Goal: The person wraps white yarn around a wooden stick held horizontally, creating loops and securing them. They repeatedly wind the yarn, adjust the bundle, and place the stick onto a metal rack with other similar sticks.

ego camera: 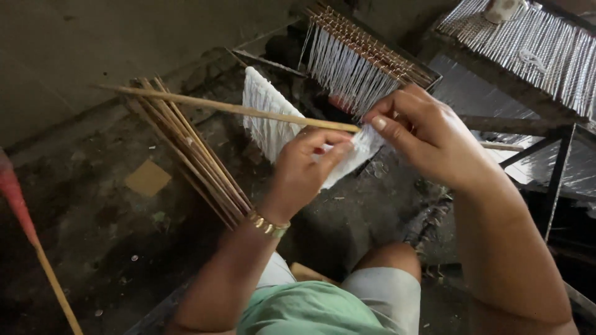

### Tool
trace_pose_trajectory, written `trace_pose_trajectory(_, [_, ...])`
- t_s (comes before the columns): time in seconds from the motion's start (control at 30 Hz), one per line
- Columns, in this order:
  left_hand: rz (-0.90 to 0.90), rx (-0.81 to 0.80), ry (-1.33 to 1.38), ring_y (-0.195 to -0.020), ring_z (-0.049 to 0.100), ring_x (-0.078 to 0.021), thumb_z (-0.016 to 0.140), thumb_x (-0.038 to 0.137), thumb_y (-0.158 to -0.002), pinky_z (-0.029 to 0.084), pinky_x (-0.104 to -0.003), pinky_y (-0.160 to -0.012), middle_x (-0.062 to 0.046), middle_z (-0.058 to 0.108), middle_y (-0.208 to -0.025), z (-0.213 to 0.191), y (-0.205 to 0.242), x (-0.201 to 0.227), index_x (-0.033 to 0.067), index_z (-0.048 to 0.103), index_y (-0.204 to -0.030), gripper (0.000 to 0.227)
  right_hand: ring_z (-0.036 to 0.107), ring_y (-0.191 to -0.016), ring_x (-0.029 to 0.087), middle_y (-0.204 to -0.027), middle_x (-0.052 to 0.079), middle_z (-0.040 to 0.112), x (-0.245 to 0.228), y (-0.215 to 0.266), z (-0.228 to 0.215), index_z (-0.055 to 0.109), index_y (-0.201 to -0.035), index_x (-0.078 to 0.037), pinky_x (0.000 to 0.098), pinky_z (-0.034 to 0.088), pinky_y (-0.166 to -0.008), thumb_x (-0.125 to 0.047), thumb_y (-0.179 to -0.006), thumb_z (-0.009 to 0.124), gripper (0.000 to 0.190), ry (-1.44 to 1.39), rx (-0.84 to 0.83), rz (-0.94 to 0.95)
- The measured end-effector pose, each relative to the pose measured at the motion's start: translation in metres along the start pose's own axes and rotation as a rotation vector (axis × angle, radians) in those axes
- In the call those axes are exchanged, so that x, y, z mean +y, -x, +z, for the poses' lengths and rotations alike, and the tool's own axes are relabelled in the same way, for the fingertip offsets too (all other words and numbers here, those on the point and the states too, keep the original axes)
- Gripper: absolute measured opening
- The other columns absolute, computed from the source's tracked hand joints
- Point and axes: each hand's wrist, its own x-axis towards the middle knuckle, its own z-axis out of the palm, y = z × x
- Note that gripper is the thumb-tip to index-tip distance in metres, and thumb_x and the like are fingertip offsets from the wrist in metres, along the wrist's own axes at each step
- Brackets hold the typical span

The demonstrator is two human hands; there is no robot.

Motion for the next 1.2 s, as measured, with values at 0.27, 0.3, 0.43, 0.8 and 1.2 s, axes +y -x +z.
trace_pose_trajectory(0.27, [0.018,0.121,0.480,-0.069,0.050,-0.0086,0.044,0.028,-0.109,0.040,-0.024,-0.058,0.001,0.058,-0.082,-0.011,0.009,-0.013,0.0128,0.058,-0.106,0.022,0.047,-0.070,0.013,-0.092,0.000,0.054,0.000,0.004,0.013,0.071,-0.102,-0.015,0.0315,0.040,-0.065,-0.016,-0.096,0.063,0.010,-0.001,0.115,-0.007])
trace_pose_trajectory(0.3, [0.032,0.201,0.605,-0.088,0.069,-0.0162,0.041,0.028,-0.110,0.054,-0.028,-0.069,-0.010,0.071,-0.097,-0.011,0.008,-0.017,0.0116,0.052,-0.110,0.020,0.045,-0.069,0.012,-0.093,0.001,0.054,0.003,0.004,0.014,0.071,-0.102,-0.012,0.0311,0.038,-0.064,-0.018,-0.098,0.063,0.011,-0.026,0.126,0.003])
trace_pose_trajectory(0.43, [-0.221,0.006,0.488,-0.058,0.054,-0.0039,0.046,0.019,-0.100,0.044,-0.017,-0.047,-0.017,0.072,-0.115,0.003,0.003,-0.011,0.0106,0.049,-0.135,0.036,0.050,-0.075,0.013,-0.093,0.001,0.056,0.003,0.002,0.016,0.069,-0.103,-0.012,0.0295,0.041,-0.067,-0.022,-0.101,0.065,0.010,-0.061,0.078,-0.010])
trace_pose_trajectory(0.8, [0.345,0.157,-0.055,-0.097,0.069,-0.0144,0.053,0.015,-0.102,0.050,-0.030,-0.097,-0.001,0.078,-0.103,-0.013,0.000,-0.005,0.0112,0.077,-0.109,0.025,0.042,-0.065,0.010,-0.091,-0.002,0.053,-0.008,0.000,0.020,0.071,-0.100,-0.016,0.0273,0.037,-0.059,-0.025,-0.096,0.077,0.011,-0.055,0.140,0.051])
trace_pose_trajectory(1.2, [0.088,0.055,0.099,-0.101,0.069,-0.0128,0.066,0.023,-0.097,0.052,-0.027,-0.092,-0.001,0.074,-0.103,-0.010,0.001,0.005,0.0105,0.073,-0.099,0.014,0.058,-0.086,0.019,-0.094,0.006,0.059,-0.003,-0.004,0.018,0.066,-0.102,-0.007,0.0358,0.046,-0.075,-0.027,-0.107,0.059,0.022,-0.075,0.121,-0.093])
